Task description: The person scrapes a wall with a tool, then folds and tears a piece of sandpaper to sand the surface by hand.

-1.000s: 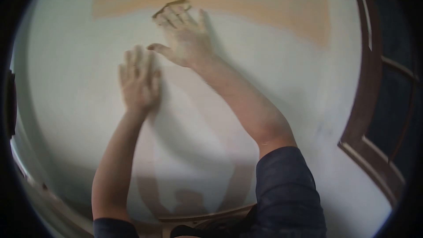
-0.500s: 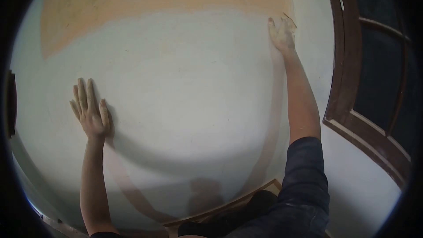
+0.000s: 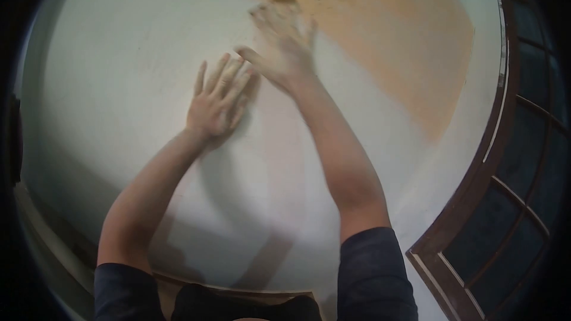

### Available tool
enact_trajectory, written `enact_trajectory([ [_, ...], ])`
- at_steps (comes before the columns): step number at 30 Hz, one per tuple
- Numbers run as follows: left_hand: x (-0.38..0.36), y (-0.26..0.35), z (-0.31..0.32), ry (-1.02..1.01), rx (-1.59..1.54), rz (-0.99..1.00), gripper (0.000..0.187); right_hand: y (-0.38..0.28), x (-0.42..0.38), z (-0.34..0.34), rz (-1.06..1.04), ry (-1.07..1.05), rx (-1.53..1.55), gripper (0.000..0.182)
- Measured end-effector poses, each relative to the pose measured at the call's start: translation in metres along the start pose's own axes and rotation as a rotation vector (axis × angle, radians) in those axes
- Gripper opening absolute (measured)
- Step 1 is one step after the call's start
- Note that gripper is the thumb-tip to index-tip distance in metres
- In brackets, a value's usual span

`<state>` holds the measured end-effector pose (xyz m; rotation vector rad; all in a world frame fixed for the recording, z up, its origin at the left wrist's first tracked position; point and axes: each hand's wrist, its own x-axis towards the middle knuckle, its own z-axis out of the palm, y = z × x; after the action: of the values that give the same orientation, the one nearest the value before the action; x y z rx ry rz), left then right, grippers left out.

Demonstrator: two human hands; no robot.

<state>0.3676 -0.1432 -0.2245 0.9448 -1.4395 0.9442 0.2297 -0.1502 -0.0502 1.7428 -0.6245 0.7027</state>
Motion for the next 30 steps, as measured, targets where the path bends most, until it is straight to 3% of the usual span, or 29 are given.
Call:
enact_trajectory([
  [3, 0.001, -0.006, 0.019, -0.017, 0.032, 0.021, 0.065, -0.071, 0.091, 0.004, 0.076, -0.03, 0.115, 0.091],
  [7, -0.009, -0.016, 0.001, -0.076, 0.03, -0.017, 0.067, -0.12, 0.124, -0.003, 0.057, -0.076, 0.008, 0.098],
  [8, -0.007, -0.014, -0.003, -0.086, 0.023, 0.006, 0.067, -0.107, 0.117, -0.001, 0.083, -0.077, 0.005, 0.098],
  [10, 0.002, -0.006, -0.009, 0.076, -0.079, 0.02, 0.066, -0.057, 0.079, 0.005, 0.041, 0.116, 0.058, 0.093],
  [12, 0.007, -0.005, -0.005, 0.026, -0.036, 0.047, 0.068, 0.012, 0.021, -0.005, 0.061, 0.195, -0.079, 0.091],
  [14, 0.002, -0.006, 0.005, 0.042, 0.055, 0.017, 0.07, 0.085, -0.043, -0.003, 0.254, 0.249, -0.25, 0.089],
  [18, -0.012, -0.008, 0.018, 0.108, 0.065, 0.067, 0.07, 0.237, -0.222, -0.037, 0.701, 0.148, -0.316, 0.091],
  [20, -0.01, -0.003, 0.018, 0.146, 0.056, 0.096, 0.069, 0.316, -0.311, -0.056, 0.762, 0.161, -0.268, 0.095],
  [22, -0.005, 0.003, 0.019, 0.166, 0.049, 0.091, 0.069, 0.341, -0.375, -0.071, 1.063, 0.081, -0.388, 0.094],
  [26, -0.006, 0.004, 0.022, 0.151, 0.089, 0.088, 0.068, 0.378, -0.439, -0.067, 0.947, 0.157, -0.305, 0.094],
  [28, -0.006, 0.002, 0.021, 0.154, 0.106, 0.147, 0.069, 0.375, -0.42, -0.062, 1.011, 0.139, 0.207, 0.094],
  [30, -0.005, -0.006, 0.022, 0.101, 0.128, 0.524, 0.083, 0.313, -0.364, -0.065, 0.914, -0.006, -0.078, 0.095],
])
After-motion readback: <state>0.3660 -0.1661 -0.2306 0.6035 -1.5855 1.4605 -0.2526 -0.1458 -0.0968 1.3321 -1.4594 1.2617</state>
